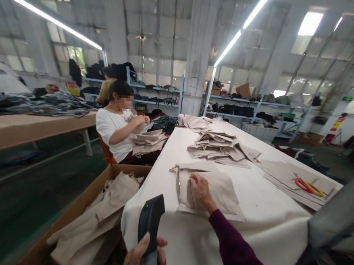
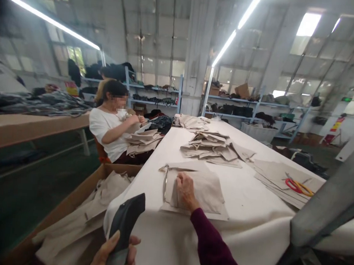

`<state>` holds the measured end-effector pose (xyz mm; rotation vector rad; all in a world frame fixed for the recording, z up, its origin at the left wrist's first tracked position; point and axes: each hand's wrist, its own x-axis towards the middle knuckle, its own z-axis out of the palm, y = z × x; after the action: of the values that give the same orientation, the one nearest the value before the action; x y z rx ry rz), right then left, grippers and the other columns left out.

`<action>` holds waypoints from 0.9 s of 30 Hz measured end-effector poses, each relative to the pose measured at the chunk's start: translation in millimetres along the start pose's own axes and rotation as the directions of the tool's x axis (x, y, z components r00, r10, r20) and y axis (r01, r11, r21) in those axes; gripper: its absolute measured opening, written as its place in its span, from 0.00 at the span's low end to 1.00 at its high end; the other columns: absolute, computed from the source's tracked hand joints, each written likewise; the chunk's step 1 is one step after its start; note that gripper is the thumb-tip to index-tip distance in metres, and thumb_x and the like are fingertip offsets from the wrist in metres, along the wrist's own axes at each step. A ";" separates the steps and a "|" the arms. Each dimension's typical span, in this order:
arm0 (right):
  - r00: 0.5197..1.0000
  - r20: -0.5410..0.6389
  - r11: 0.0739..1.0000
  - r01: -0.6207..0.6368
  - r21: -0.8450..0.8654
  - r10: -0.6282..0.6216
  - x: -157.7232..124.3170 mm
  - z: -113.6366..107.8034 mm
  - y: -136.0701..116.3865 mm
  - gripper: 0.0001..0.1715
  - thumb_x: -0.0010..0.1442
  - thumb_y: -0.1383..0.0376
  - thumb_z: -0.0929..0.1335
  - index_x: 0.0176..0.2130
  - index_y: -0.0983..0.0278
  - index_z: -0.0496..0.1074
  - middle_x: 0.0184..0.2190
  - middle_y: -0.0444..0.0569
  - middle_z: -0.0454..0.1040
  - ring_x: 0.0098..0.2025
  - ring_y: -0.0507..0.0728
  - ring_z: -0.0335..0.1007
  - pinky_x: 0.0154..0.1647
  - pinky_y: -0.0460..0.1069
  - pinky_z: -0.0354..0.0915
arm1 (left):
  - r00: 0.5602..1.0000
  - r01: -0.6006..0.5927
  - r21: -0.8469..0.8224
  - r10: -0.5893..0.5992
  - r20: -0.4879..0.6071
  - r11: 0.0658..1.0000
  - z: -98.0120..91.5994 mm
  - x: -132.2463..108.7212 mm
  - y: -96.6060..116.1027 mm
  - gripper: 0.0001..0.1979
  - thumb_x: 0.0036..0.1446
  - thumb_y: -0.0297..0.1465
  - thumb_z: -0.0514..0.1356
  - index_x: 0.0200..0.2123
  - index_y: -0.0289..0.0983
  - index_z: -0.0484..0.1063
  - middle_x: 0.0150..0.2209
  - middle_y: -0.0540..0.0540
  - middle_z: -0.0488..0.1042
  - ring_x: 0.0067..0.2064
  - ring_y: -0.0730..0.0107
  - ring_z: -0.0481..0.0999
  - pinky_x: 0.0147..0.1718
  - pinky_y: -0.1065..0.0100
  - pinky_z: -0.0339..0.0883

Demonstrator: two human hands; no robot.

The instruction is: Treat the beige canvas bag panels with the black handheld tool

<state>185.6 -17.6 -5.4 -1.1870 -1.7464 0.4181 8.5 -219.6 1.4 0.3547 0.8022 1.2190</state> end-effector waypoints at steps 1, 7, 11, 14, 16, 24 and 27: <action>0.999 0.031 0.999 0.018 -0.038 -0.017 -7.0 -8.3 1.9 0.12 0.63 0.60 0.66 0.41 0.67 0.71 0.38 0.47 0.74 0.37 0.54 0.71 0.41 0.54 0.69 | 1.000 0.003 -0.018 -0.003 0.006 1.000 -1.9 2.0 -0.3 0.22 0.42 0.46 0.66 0.28 0.32 0.70 0.16 0.52 0.67 0.14 0.75 0.65 0.14 0.72 0.56; 0.967 0.219 0.963 0.174 -0.206 -0.128 -56.3 -54.7 -0.6 0.20 0.55 0.68 0.69 0.49 0.63 0.68 0.48 0.54 0.71 0.52 0.62 0.65 0.56 0.58 0.60 | 0.999 0.035 -0.065 -0.034 0.022 0.997 -5.8 13.1 -1.0 0.19 0.46 0.44 0.64 0.29 0.32 0.70 0.15 0.52 0.68 0.14 0.75 0.65 0.13 0.73 0.56; 0.967 0.210 0.941 0.199 -0.274 -0.144 -81.2 -67.4 7.4 0.17 0.58 0.71 0.65 0.49 0.63 0.68 0.48 0.56 0.71 0.52 0.63 0.64 0.55 0.59 0.62 | 0.996 0.081 -0.061 -0.079 0.037 0.995 2.5 18.4 -5.7 0.19 0.46 0.44 0.64 0.29 0.32 0.70 0.16 0.51 0.68 0.14 0.75 0.65 0.13 0.73 0.57; 0.981 0.146 0.939 0.168 -0.301 -0.128 -88.4 -68.8 16.6 0.15 0.63 0.72 0.59 0.48 0.63 0.67 0.47 0.56 0.70 0.50 0.60 0.66 0.54 0.57 0.64 | 0.993 0.102 -0.023 -0.100 0.061 0.995 14.2 21.7 -13.8 0.20 0.47 0.45 0.63 0.29 0.32 0.70 0.16 0.51 0.68 0.14 0.75 0.65 0.13 0.72 0.57; 0.987 0.111 0.941 0.143 -0.308 -0.113 -89.8 -68.8 19.4 0.14 0.64 0.71 0.58 0.46 0.63 0.67 0.46 0.56 0.70 0.49 0.59 0.66 0.53 0.56 0.64 | 0.990 0.119 0.018 -0.120 0.077 0.993 23.8 23.4 -22.2 0.20 0.48 0.46 0.62 0.29 0.32 0.70 0.16 0.51 0.69 0.14 0.74 0.65 0.13 0.72 0.57; 0.985 0.121 0.949 0.153 -0.276 -0.124 -90.4 -70.3 20.7 0.11 0.66 0.70 0.58 0.41 0.63 0.68 0.44 0.54 0.71 0.50 0.58 0.65 0.55 0.55 0.62 | 0.974 0.202 0.136 -0.213 0.074 0.970 62.7 30.4 -59.2 0.23 0.49 0.49 0.60 0.28 0.31 0.69 0.16 0.49 0.70 0.13 0.75 0.65 0.12 0.73 0.58; 0.982 0.124 0.951 0.168 -0.261 -0.140 -90.8 -69.9 25.0 0.11 0.66 0.70 0.58 0.41 0.64 0.67 0.44 0.55 0.70 0.51 0.58 0.64 0.55 0.55 0.62 | 0.985 0.170 0.146 -0.172 0.002 0.975 74.9 34.3 -57.6 0.24 0.49 0.49 0.61 0.29 0.30 0.69 0.18 0.48 0.71 0.15 0.75 0.66 0.14 0.73 0.60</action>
<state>265.0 -98.7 -35.2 -1.2243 -2.0196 0.1515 105.9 -194.5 3.5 0.4044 0.8930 0.9986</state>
